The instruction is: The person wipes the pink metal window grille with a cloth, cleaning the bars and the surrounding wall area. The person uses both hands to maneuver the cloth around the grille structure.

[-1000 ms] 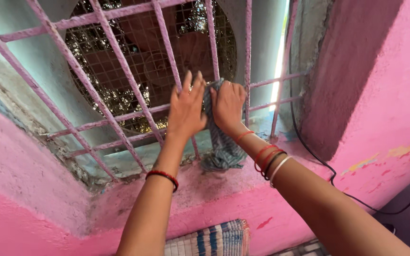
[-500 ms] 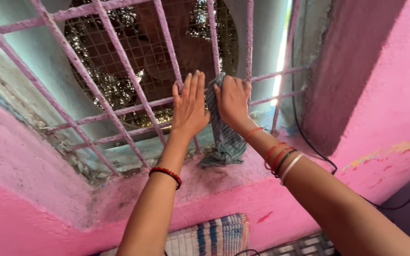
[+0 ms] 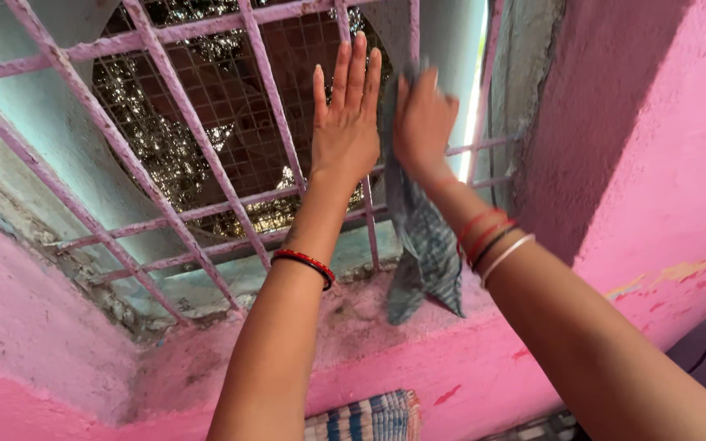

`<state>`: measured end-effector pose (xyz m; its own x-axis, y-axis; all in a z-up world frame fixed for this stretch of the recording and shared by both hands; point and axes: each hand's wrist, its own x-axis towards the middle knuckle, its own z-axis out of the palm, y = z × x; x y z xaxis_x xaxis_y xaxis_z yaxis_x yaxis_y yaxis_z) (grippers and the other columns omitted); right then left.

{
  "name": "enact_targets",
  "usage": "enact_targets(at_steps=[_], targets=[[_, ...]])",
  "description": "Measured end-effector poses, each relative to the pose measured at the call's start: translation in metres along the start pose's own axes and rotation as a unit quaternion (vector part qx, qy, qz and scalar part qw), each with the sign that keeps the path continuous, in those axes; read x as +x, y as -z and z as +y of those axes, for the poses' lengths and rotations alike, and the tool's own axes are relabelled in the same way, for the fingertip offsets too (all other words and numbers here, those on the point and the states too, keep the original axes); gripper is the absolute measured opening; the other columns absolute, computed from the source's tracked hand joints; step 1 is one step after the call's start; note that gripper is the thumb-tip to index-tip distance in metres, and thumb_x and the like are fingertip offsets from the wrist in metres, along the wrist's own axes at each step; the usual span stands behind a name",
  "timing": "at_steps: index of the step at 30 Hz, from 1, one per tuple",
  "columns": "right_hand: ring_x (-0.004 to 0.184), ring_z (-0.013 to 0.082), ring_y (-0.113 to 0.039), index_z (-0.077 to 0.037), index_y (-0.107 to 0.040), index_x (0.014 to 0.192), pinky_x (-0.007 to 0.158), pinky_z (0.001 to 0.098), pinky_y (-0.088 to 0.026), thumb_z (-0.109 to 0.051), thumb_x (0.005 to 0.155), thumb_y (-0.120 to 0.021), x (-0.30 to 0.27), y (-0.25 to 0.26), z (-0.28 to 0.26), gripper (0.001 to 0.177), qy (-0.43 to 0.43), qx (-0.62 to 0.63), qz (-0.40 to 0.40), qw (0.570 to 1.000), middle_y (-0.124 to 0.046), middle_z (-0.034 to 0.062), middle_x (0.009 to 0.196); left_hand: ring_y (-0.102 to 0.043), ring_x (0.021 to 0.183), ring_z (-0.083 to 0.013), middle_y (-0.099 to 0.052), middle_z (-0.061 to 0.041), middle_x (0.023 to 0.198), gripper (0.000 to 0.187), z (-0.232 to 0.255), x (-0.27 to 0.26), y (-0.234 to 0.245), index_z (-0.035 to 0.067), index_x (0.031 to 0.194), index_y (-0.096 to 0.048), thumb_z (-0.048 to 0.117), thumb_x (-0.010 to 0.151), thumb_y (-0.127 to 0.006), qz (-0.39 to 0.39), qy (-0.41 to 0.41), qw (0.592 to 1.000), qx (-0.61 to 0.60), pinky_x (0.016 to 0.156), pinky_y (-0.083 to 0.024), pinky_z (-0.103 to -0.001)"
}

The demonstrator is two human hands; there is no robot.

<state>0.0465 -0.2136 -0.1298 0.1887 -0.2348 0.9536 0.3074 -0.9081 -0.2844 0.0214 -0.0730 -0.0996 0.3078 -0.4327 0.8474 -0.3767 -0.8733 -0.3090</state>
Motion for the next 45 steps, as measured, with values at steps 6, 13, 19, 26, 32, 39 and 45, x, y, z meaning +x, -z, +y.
enact_targets(at_steps=[6,13,19,26,32,39,45], targets=[[0.078,0.0381,-0.063,0.005,-0.053,0.114,0.082,0.0516,-0.039,-0.028,0.106,-0.059,-0.039,0.005,0.005,0.034,0.023,-0.079,0.019,0.996,-0.066,0.018,0.081,0.004,0.162,-0.0286,0.002,-0.011,0.175,0.089,0.0,0.0,0.001,0.011,0.17,-0.016,0.001,0.091,-0.054,-0.027,0.006,0.999,0.02,0.13,0.0,-0.056],[0.08,0.0409,-0.065,0.002,-0.052,0.119,0.082,0.0538,-0.04,-0.029,0.112,-0.052,0.057,-0.013,-0.001,0.032,0.018,-0.009,0.028,0.999,-0.07,0.0169,0.082,0.005,0.162,-0.0297,0.002,-0.012,0.175,0.088,0.006,-0.001,0.004,0.006,0.169,-0.017,0.004,0.091,-0.056,-0.022,0.024,0.999,0.011,0.13,0.0,-0.057],[0.085,0.044,-0.06,0.002,-0.055,0.105,0.087,0.0532,-0.039,-0.03,0.1,-0.062,-0.066,0.032,0.013,0.033,0.016,-0.065,-0.091,0.994,-0.067,0.0231,0.089,0.002,0.16,-0.0317,-0.001,-0.012,0.174,0.091,0.006,0.002,0.015,0.007,0.168,-0.018,0.004,0.086,-0.057,-0.073,0.027,0.997,0.012,0.128,-0.002,-0.057],[0.091,0.0432,-0.061,0.0,-0.054,0.109,0.08,0.0528,-0.041,-0.022,0.108,-0.057,0.002,0.073,0.049,0.022,-0.029,-0.04,0.032,0.998,-0.064,0.0231,0.094,-0.005,0.161,-0.0261,-0.006,-0.009,0.173,0.082,0.036,0.006,0.027,0.012,0.166,-0.018,0.029,0.099,-0.062,-0.001,-0.031,0.995,-0.1,0.129,-0.008,-0.053],[0.068,0.0461,-0.065,0.003,-0.05,0.112,0.066,0.0575,-0.042,-0.029,0.107,-0.054,0.11,0.061,0.056,0.033,-0.024,-0.087,0.001,0.996,-0.068,0.0229,0.076,-0.005,0.162,-0.0248,-0.006,-0.01,0.175,0.083,0.057,0.078,0.023,0.006,0.166,-0.016,0.017,0.096,-0.058,0.003,-0.014,0.998,-0.063,0.131,-0.008,-0.051],[0.07,0.0441,-0.066,0.004,-0.054,0.121,0.082,0.0553,-0.044,-0.028,0.107,-0.053,0.051,0.025,0.081,0.035,-0.057,-0.104,0.043,0.992,-0.069,0.0232,0.078,-0.008,0.163,-0.0209,-0.011,0.0,0.175,0.086,0.053,0.081,-0.01,0.01,0.168,-0.018,0.002,0.09,-0.053,0.068,0.003,0.994,-0.089,0.133,-0.01,-0.052],[0.09,0.0423,-0.063,0.0,-0.055,0.106,0.09,0.0535,-0.04,-0.026,0.102,-0.059,-0.037,0.037,0.099,0.027,0.01,-0.109,0.014,0.994,-0.066,0.0239,0.091,-0.01,0.162,-0.0248,-0.013,0.002,0.174,0.084,0.053,0.075,-0.014,0.011,0.167,-0.024,0.0,0.089,-0.054,0.095,0.007,0.991,-0.098,0.133,-0.012,-0.054]])
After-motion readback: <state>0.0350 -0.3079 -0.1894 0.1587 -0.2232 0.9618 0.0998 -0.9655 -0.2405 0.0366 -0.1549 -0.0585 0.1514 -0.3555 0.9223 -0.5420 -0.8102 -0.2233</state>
